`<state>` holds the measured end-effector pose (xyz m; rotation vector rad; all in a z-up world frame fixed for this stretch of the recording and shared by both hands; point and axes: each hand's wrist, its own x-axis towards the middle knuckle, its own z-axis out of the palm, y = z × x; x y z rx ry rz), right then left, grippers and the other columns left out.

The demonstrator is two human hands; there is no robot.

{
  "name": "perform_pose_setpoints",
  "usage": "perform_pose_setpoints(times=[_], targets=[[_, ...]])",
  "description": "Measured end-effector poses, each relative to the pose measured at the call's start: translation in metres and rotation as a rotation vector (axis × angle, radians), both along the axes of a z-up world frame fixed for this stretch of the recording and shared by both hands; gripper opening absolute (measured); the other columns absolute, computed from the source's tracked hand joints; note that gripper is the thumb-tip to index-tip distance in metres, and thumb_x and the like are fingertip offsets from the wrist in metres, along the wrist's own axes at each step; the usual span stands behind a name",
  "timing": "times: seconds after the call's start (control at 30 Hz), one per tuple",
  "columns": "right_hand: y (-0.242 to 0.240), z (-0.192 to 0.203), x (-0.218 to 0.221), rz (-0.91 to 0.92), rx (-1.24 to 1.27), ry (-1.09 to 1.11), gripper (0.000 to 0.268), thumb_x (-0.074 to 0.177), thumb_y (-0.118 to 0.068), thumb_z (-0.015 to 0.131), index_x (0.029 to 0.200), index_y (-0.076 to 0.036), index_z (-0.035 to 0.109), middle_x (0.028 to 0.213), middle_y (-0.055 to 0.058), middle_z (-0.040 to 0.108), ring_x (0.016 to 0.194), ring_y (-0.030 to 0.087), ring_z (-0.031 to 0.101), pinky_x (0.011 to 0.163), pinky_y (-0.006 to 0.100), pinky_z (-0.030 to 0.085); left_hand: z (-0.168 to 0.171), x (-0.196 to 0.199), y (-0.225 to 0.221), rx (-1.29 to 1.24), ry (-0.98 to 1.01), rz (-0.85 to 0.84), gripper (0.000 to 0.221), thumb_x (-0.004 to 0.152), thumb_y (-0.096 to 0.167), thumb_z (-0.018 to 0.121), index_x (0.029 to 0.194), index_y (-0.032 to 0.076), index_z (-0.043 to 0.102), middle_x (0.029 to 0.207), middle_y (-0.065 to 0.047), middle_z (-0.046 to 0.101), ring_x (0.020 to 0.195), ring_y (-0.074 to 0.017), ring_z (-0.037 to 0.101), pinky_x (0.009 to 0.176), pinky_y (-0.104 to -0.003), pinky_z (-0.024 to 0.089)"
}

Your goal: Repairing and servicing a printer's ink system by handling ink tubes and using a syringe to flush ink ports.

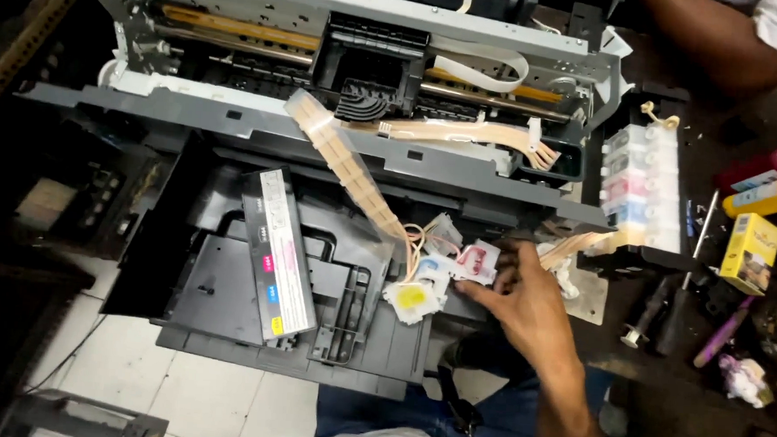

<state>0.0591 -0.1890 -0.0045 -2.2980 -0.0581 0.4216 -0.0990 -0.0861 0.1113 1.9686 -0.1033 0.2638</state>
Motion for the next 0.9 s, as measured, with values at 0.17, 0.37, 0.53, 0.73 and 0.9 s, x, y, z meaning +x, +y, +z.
perform_pose_setpoints(times=[0.17,0.37,0.53,0.73,0.9], targets=[[-0.003,-0.018,-0.002,-0.041,0.264,-0.038,0.062,0.078,-0.018,0.088,0.132,-0.007,0.059,0.078,0.003,0.058,0.071,0.015,0.055,0.067,0.029,0.048,-0.067,0.057,0.059,-0.084,0.091,0.034,0.024,0.1,0.018,0.049,0.105,0.003,0.067,0.094,-0.011,0.075,0.076,-0.0188,0.074,0.063,-0.025,0.064],[0.004,-0.008,-0.005,-0.216,0.603,0.123,0.065,0.078,-0.003,0.081,0.139,-0.003,0.057,0.107,0.009,0.069,0.093,0.016,0.063,0.087,0.027,0.052,-0.089,0.078,0.073,-0.059,0.298,0.161,0.026,0.099,0.024,0.054,0.118,0.009,0.065,0.083,-0.004,0.077,0.069,-0.0146,0.074,0.058,-0.028,0.062],[0.007,-0.004,-0.009,-0.176,0.794,0.156,0.064,0.077,0.003,0.078,0.137,-0.002,0.055,0.114,0.015,0.073,0.105,0.023,0.071,0.096,0.032,0.057,-0.088,0.096,0.071,-0.042,0.269,0.181,0.033,0.099,0.029,0.052,0.125,0.01,0.062,0.09,-0.006,0.081,0.069,-0.0203,0.078,0.058,-0.033,0.061],[0.008,0.002,-0.023,-0.063,0.735,0.184,0.076,0.081,-0.008,0.075,0.151,-0.01,0.045,0.135,0.014,0.068,0.12,0.023,0.068,0.102,0.034,0.057,-0.092,0.106,0.071,-0.323,0.485,0.191,0.032,0.093,0.018,0.068,0.124,0.009,0.066,0.095,-0.009,0.081,0.072,-0.0154,0.082,0.068,-0.023,0.069],[-0.028,0.011,-0.033,-0.304,0.322,-0.035,0.055,0.088,-0.008,0.068,0.141,-0.013,0.058,0.13,0.004,0.074,0.107,0.017,0.072,0.101,0.031,0.058,-0.086,0.108,0.079,-0.533,0.587,0.236,0.031,0.095,0.013,0.065,0.126,0.008,0.067,0.101,-0.011,0.082,0.08,-0.0219,0.084,0.075,-0.026,0.07]])
